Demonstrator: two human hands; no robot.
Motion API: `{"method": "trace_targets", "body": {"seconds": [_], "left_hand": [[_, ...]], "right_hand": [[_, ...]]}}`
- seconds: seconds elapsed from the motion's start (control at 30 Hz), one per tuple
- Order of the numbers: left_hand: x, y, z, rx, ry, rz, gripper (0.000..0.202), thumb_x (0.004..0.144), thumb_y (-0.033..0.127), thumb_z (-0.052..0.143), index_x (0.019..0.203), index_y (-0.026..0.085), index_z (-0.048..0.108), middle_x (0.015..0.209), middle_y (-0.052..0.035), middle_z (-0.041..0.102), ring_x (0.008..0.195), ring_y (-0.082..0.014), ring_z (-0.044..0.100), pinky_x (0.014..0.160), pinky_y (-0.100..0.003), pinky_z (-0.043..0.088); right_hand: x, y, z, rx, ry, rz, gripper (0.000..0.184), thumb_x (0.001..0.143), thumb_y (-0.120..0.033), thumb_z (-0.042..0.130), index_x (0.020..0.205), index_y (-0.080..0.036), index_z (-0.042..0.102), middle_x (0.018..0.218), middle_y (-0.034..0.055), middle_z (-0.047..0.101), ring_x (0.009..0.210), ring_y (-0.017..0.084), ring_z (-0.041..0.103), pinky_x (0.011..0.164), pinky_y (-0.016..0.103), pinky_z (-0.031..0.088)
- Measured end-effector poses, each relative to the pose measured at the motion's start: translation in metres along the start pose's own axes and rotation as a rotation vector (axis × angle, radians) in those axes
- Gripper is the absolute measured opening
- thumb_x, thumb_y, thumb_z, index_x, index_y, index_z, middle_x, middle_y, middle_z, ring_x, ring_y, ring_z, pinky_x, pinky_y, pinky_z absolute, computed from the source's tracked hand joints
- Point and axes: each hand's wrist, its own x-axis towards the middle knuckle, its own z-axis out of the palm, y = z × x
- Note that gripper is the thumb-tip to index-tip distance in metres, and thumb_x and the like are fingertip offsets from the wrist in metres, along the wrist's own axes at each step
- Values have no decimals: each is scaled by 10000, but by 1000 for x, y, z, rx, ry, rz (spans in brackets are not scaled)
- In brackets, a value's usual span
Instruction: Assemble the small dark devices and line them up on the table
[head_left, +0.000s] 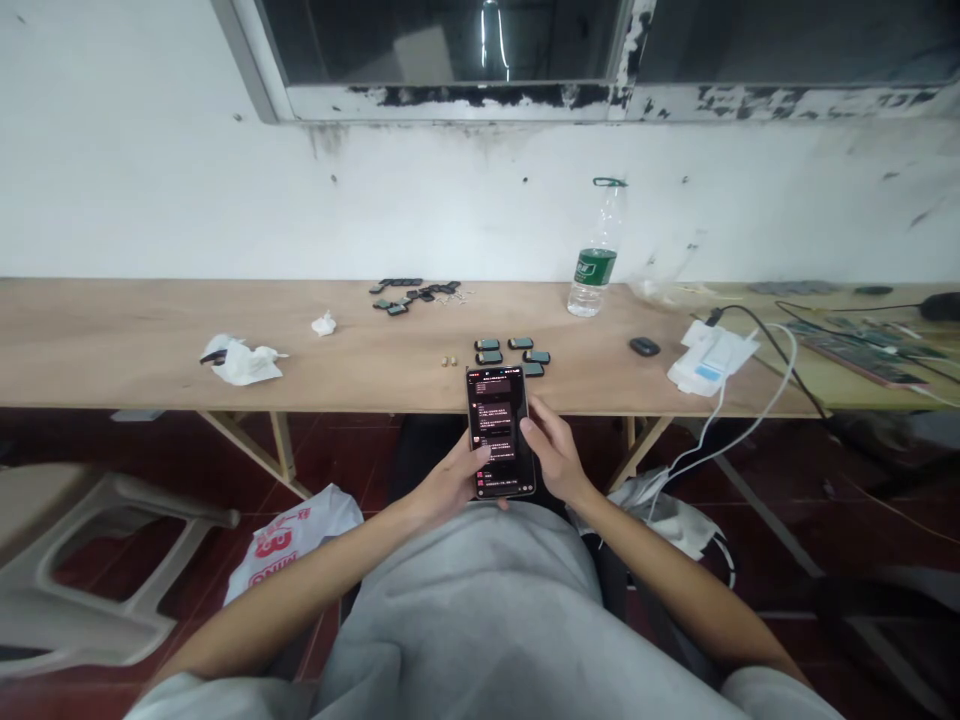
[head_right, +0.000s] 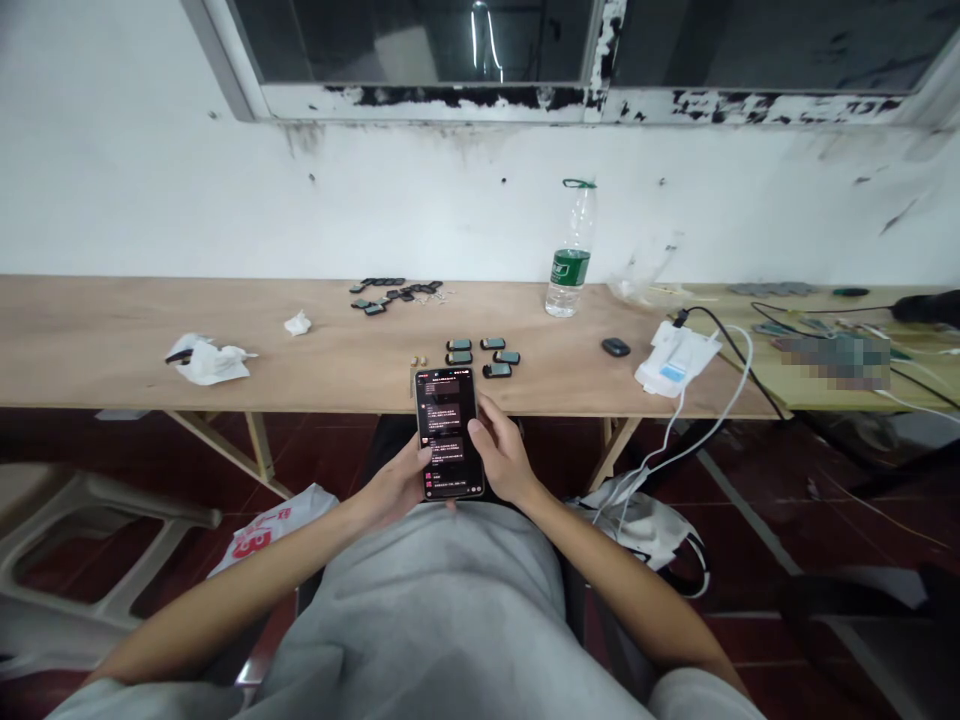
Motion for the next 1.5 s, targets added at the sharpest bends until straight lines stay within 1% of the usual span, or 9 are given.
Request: {"method": "trace_targets", "body": {"seconds": [0.2, 0.33, 0.53, 0.67, 0.8, 1.0, 1.2, 1.37, 1.5], "left_hand": [[-1, 0, 0, 11, 20, -9, 618, 871, 443, 769, 1404, 267, 509, 1223, -113, 625, 949, -266, 673, 674, -341, 592], [0, -2, -2, 65, 19, 7, 694, 834, 371, 815, 1430, 281, 469, 1229, -102, 619, 961, -257, 671, 670, -324, 590], [-2, 0, 1, 312, 20, 100, 736, 794, 286, 850, 1412, 247, 450, 1012, -39, 628, 732, -140, 618, 690, -303, 555], [-2, 1, 4, 389, 25, 188, 859, 758, 212, 854, 1484, 273, 399, 1058, -52, 622, 864, -173, 624, 795, -318, 539], [-1, 1, 4, 442, 40, 185, 910, 761, 190, 837, 1526, 281, 353, 1113, -74, 619, 944, -215, 629, 810, -344, 543], [-3, 3, 3, 510, 109, 222, 949, 754, 187, 842, 1549, 271, 330, 1354, -127, 571, 1210, -310, 577, 1003, -451, 504], [-4, 0, 6, 430, 44, 235, 1011, 723, 184, 869, 1562, 284, 314, 1425, -141, 528, 1327, -347, 513, 1074, -481, 467], [-4, 0, 9, 408, 58, 254, 1049, 707, 145, 871, 1579, 293, 307, 1477, -139, 492, 1414, -365, 435, 1132, -498, 414], [-5, 1, 9, 405, 39, 247, 1025, 740, 136, 846, 1582, 301, 284, 1483, -131, 487, 1420, -347, 430, 1144, -484, 401]], "right_hand": [[-2, 3, 2, 48, -32, -47, 535, 997, -474, 589, 1452, -199, 529, 1421, 137, 615, 1274, 310, 618, 1098, 471, 507], [-2, 4, 1, 15, -39, -52, 582, 969, -482, 632, 1455, -186, 510, 1443, 153, 592, 1307, 317, 594, 1123, 474, 487], [-3, 3, 0, 1, -84, -46, 677, 946, -508, 650, 1512, -194, 452, 1489, 150, 552, 1369, 333, 540, 1160, 499, 453], [-4, 4, 0, 39, -86, -32, 650, 970, -520, 607, 1523, -219, 448, 1502, 126, 545, 1383, 325, 527, 1186, 510, 426], [-4, 4, 0, 56, -81, -22, 659, 975, -549, 585, 1532, -226, 446, 1504, 115, 547, 1391, 326, 519, 1194, 515, 418], [-4, 3, 1, 74, -101, -31, 616, 998, -545, 551, 1530, -249, 455, 1542, 101, 506, 1431, 313, 479, 1228, 508, 370], [-6, 6, 3, 5, -46, -51, 800, 990, -620, 513, 1633, -271, 189, 1571, 136, 447, 1443, 302, 457, 1184, 506, 421], [-7, 6, 1, -51, -56, -81, 678, 1005, -599, 494, 1575, -274, 323, 1627, 99, 373, 1498, 294, 380, 1228, 486, 372], [-7, 5, 1, -29, -63, -96, 668, 1015, -580, 489, 1584, -276, 317, 1641, 92, 355, 1500, 291, 379, 1252, 480, 332]]}}
